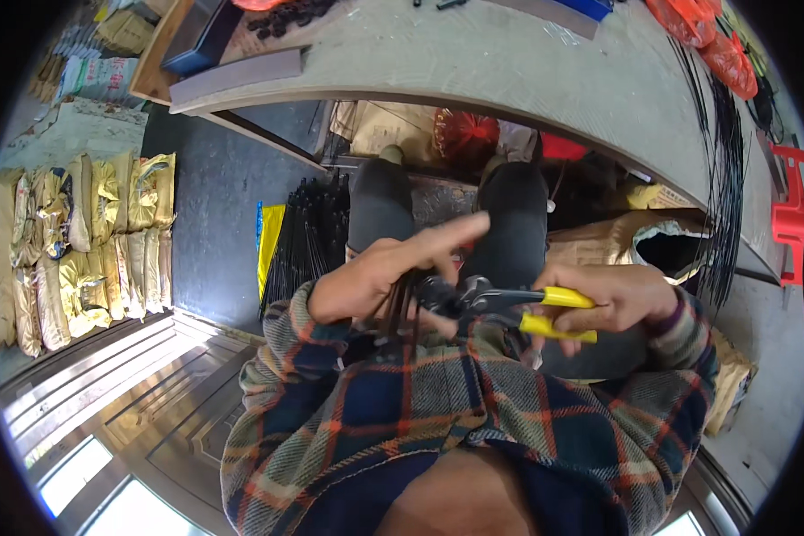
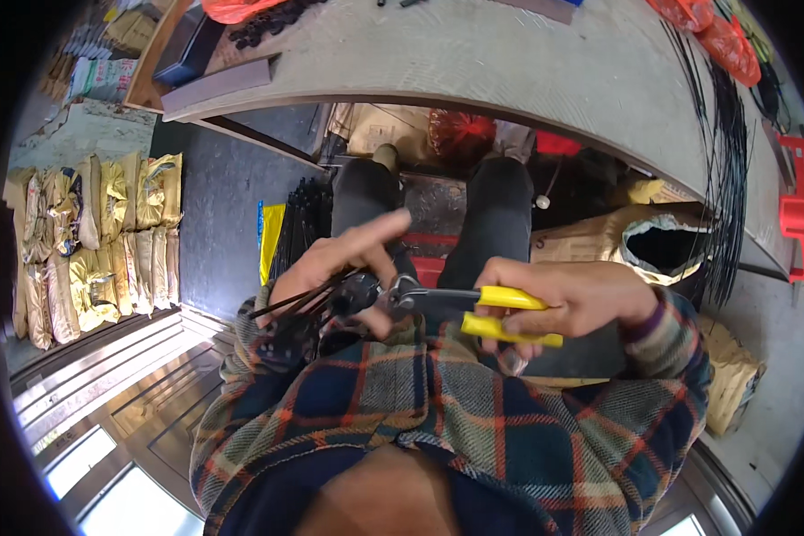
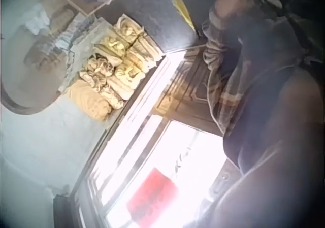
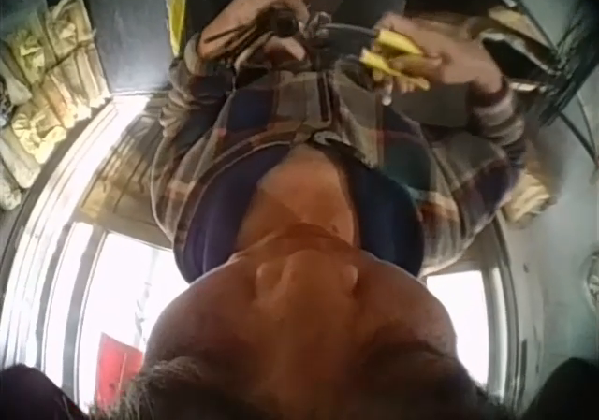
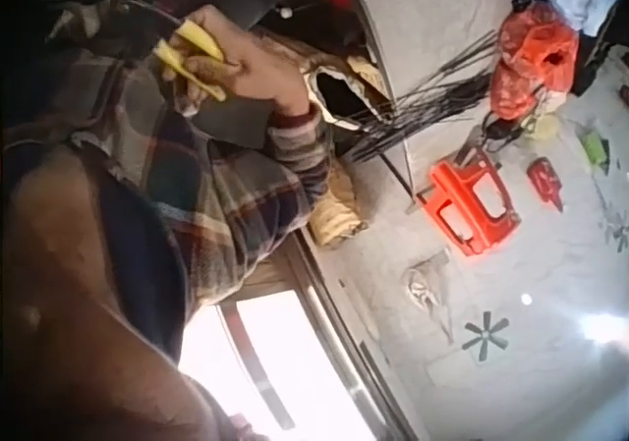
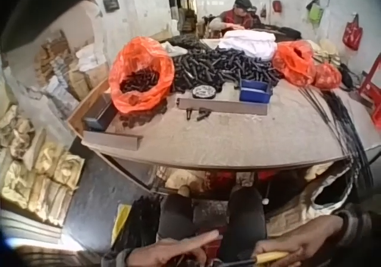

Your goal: Assembling electrical components by crimping wires and attaching connectors at a workbench.

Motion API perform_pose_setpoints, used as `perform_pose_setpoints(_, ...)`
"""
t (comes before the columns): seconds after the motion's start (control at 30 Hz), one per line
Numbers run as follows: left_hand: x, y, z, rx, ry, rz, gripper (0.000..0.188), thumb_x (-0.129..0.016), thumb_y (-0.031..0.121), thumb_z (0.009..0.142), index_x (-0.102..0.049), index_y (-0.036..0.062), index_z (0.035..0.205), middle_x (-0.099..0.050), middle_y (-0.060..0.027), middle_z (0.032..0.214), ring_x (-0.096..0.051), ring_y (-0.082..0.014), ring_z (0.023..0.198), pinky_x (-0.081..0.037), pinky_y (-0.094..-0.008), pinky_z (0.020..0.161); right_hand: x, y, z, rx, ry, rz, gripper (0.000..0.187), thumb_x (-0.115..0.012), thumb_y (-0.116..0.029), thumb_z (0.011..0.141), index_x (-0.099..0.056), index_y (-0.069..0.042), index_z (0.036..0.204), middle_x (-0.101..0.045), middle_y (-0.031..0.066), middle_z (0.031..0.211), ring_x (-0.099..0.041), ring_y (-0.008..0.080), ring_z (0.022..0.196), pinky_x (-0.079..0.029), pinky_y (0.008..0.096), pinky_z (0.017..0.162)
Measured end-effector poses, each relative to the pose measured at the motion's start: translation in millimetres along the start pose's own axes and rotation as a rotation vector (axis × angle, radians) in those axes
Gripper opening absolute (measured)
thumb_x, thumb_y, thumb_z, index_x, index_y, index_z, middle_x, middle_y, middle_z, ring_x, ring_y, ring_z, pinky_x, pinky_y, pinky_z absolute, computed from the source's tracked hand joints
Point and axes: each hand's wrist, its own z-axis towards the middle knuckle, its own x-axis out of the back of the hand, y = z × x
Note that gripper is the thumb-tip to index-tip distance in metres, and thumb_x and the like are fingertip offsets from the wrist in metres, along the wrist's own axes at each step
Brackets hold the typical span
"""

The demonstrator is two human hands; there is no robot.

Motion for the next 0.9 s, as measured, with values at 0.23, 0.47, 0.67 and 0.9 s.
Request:
perform_pose_setpoints(0.23, -6, -31, 12, -0.268, 0.126, 0.113, 0.052, -0.081, 0.017, 0.058, -0.061, 0.0026, 0.104, -0.065, -0.0122, 0.090, -0.065, -0.0203, 0.078, -0.049, -0.0273, 0.067, -23, 2, -2, 0.268, 0.472, -0.534, 0.059, -0.074, -0.019, 0.071, -0.040, -0.006, 0.117, -0.053, 0.0151, 0.101, -0.062, 0.0256, 0.070, -0.048, 0.0290, 0.057)
perform_pose_setpoints(0.47, -11, -16, 20, -0.220, -0.016, -0.093, 0.052, -0.080, 0.007, 0.057, -0.061, -0.0008, 0.104, -0.064, -0.0124, 0.080, -0.061, -0.0181, 0.065, -0.045, -0.0261, 0.059, -24, 27, -13, -0.006, 0.125, 0.191, 0.041, -0.062, -0.011, 0.079, -0.041, -0.007, 0.114, -0.060, 0.0157, 0.091, -0.063, 0.0284, 0.071, -0.050, 0.0340, 0.061)
perform_pose_setpoints(0.67, -9, -39, 21, -0.451, 0.103, 0.048, 0.048, -0.080, 0.008, 0.060, -0.060, -0.0019, 0.102, -0.065, -0.0121, 0.085, -0.064, -0.0176, 0.071, -0.048, -0.0255, 0.063, -24, 2, -10, 0.204, 0.426, -0.519, 0.062, -0.069, -0.019, 0.075, -0.034, -0.008, 0.126, -0.050, 0.0155, 0.104, -0.059, 0.0268, 0.075, -0.049, 0.0327, 0.061)
perform_pose_setpoints(0.9, 2, -16, 29, -0.319, -0.192, 0.052, 0.055, -0.081, 0.012, 0.058, -0.059, -0.0001, 0.106, -0.065, -0.0123, 0.084, -0.064, -0.0213, 0.076, -0.048, -0.0275, 0.064, -23, 28, -13, -0.121, -0.176, 0.731, 0.032, -0.052, -0.011, 0.088, -0.044, -0.005, 0.120, -0.064, 0.0109, 0.093, -0.063, 0.0149, 0.068, -0.050, 0.0254, 0.060)
